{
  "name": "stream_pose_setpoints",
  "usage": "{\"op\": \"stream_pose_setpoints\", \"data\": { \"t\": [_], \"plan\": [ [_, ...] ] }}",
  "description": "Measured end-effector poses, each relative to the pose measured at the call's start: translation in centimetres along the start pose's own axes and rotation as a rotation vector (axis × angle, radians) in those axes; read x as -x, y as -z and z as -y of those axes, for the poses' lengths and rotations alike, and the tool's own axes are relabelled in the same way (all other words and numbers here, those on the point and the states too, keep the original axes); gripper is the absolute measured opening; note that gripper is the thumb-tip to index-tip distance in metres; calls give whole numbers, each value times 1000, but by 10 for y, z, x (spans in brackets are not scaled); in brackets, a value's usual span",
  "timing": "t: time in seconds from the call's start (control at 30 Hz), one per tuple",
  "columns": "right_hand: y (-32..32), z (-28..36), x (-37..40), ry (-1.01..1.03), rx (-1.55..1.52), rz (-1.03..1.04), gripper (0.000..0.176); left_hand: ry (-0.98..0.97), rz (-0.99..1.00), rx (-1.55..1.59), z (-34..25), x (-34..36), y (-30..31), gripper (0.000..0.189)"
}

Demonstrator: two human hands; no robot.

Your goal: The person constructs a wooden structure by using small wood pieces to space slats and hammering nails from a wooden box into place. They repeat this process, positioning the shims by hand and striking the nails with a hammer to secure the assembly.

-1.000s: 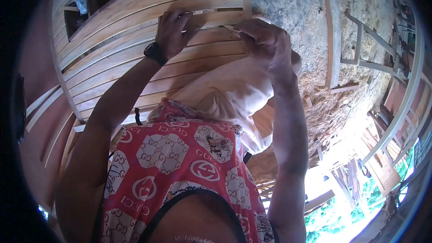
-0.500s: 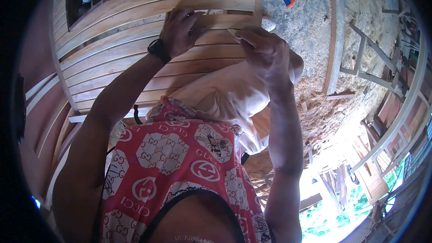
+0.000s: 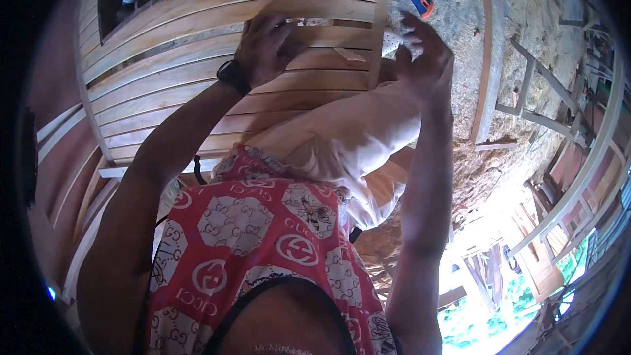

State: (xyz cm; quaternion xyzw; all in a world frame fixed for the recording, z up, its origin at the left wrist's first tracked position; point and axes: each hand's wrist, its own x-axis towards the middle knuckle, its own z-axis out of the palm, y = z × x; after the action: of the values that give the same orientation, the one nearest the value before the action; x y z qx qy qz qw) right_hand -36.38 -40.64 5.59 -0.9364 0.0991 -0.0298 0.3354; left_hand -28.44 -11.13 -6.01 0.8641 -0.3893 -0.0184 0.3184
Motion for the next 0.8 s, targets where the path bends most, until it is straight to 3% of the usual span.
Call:
{"op": "stream_pose_setpoints", "data": {
  "t": [0.1,0.17,0.2,0.27,0.3,0.37,0.5,0.57,0.7,0.8],
  "plan": [
    [-10,-30,-39,106,220,-201,50,6,-13,12,0,-1,-1,39],
    [-23,-37,-67,268,630,-343,39,4,-3,11,1,-2,1,41],
    [-29,-42,-76,258,634,-354,39,-11,0,11,0,-1,1,41],
    [-41,-50,-91,180,515,-139,59,30,29,-33,0,-2,2,42],
    [-46,-49,-98,169,518,-145,59,19,34,-30,0,-2,1,42],
    [-53,-43,-112,-92,411,34,58,18,41,-39,1,-1,0,44],
    [-50,-45,-116,-163,433,-11,58,44,110,-87,-5,-4,4,44],
    [-23,-23,-103,-221,404,107,32,28,124,-115,-6,-4,3,42],
    [30,-43,-40,-316,19,381,39,53,108,-105,-4,-1,3,40],
    [62,-44,10,-315,-187,367,30,6,74,-116,-1,-1,4,38]
  ]
}}
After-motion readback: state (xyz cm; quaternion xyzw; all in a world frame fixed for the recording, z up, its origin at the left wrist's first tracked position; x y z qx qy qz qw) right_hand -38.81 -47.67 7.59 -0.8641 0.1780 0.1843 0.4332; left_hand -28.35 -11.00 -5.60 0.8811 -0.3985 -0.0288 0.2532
